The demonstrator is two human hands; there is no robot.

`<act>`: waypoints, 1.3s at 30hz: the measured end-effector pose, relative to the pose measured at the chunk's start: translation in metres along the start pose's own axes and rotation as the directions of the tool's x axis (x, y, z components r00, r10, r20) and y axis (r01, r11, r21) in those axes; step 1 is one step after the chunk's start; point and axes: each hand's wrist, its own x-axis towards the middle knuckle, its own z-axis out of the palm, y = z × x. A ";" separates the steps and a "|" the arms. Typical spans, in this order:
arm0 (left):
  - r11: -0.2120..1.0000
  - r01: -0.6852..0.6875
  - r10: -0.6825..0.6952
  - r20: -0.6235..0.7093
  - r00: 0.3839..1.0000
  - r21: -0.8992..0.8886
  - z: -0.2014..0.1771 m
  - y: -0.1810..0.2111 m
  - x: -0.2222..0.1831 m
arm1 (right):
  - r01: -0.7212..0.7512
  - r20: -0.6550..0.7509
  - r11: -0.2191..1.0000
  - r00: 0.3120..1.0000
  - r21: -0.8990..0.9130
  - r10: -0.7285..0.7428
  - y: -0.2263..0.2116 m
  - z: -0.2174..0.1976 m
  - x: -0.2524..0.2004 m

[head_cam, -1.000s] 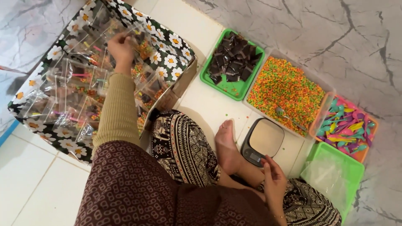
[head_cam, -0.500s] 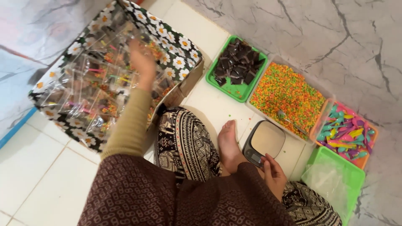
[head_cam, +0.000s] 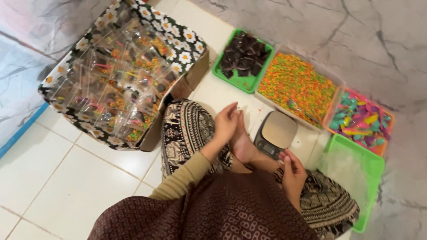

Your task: A person is manually packing colorful snacks into small plastic bags using a spoon and weighing each bag on a digital scale to ensure correct portions.

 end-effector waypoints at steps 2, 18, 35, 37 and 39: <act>0.993 -0.093 0.093 -0.011 0.996 -0.065 0.023 -0.037 -0.011 | 0.064 -0.049 0.998 0.997 -0.011 -0.064 0.010 -0.012 0.002; 0.988 -0.105 0.075 0.230 0.970 0.117 0.018 -0.090 -0.045 | 0.161 -0.405 0.869 0.835 -0.468 -0.373 0.105 -0.211 0.133; 0.997 -0.067 0.058 0.156 0.986 0.049 0.011 -0.085 -0.038 | -0.051 -0.089 0.375 0.992 -0.925 -0.085 0.167 -0.159 0.220; 0.998 -0.061 0.055 0.146 0.988 0.035 0.021 -0.074 -0.039 | -0.048 -0.109 0.421 0.986 -0.906 -0.123 0.121 -0.161 0.195; 0.999 -0.052 0.049 0.195 0.979 0.013 0.038 -0.044 -0.046 | 0.153 -0.182 0.644 0.888 -0.749 -0.422 0.037 -0.150 0.150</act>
